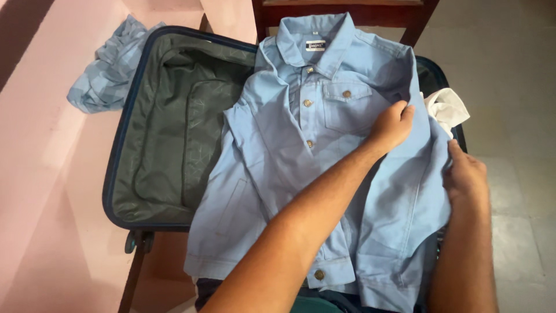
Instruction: The person folds a light blue denim jacket and places it into an open suitcase. They then pick up a blue and white checkered shirt, button it, and fold it into the suitcase.
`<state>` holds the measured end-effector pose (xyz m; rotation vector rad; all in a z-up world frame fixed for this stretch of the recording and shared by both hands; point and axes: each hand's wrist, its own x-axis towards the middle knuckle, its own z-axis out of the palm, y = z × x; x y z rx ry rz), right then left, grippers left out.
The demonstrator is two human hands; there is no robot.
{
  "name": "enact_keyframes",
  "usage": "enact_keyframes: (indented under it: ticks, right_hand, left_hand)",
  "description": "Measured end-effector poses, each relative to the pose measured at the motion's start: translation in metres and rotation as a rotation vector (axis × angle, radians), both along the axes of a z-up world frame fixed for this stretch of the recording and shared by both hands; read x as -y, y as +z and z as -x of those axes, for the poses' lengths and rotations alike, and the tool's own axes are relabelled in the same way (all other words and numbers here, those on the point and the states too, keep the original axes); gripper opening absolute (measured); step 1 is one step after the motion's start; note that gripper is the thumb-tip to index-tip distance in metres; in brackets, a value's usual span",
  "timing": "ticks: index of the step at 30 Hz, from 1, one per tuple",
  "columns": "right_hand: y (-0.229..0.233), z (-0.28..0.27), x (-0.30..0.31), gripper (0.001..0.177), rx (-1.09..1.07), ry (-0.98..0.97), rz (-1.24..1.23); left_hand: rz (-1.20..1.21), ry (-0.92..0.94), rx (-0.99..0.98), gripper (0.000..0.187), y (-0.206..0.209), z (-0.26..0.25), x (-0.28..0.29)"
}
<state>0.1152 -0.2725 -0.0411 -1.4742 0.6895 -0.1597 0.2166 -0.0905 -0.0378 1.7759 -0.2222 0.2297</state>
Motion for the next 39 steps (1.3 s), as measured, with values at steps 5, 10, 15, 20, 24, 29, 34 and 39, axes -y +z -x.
enact_keyframes:
  ticks: [5,10,15,20,24,29,34,39]
  right_hand:
    - [0.017,0.009,-0.005,0.025,0.186,-0.131,-0.298]
    - [0.024,0.021,-0.025,0.031,0.141,-0.132,-0.325]
    - [0.031,0.027,-0.032,0.047,-0.017,-0.008,-0.203]
    - [0.051,0.057,-0.032,0.064,-0.159,0.162,-0.143]
    - [0.064,0.107,-0.032,0.076,-0.278,0.227,0.155]
    - [0.064,0.171,-0.041,0.062,-0.311,0.268,0.099]
    - [0.070,0.186,-0.055,0.046,-0.266,0.220,0.064]
    - [0.081,0.188,-0.069,0.036,0.013,0.031,-0.251]
  left_hand:
    - [0.088,0.105,0.044,0.035,0.022,-0.009,-0.009]
    - [0.125,0.050,0.107,0.030,0.033,-0.030,-0.027]
    - [0.089,-0.101,-0.289,0.048,0.023,-0.029,-0.044]
    - [0.064,-0.247,-0.757,0.081,0.037,-0.012,-0.067]
    - [0.174,-0.464,-0.884,0.086,0.046,0.022,-0.078]
    - [-0.055,-0.608,-0.881,0.080,0.031,0.120,-0.089]
    - [0.110,-0.834,-0.634,0.072,0.032,0.231,-0.100]
    - [0.019,-0.716,-0.426,0.092,0.045,0.302,-0.123]
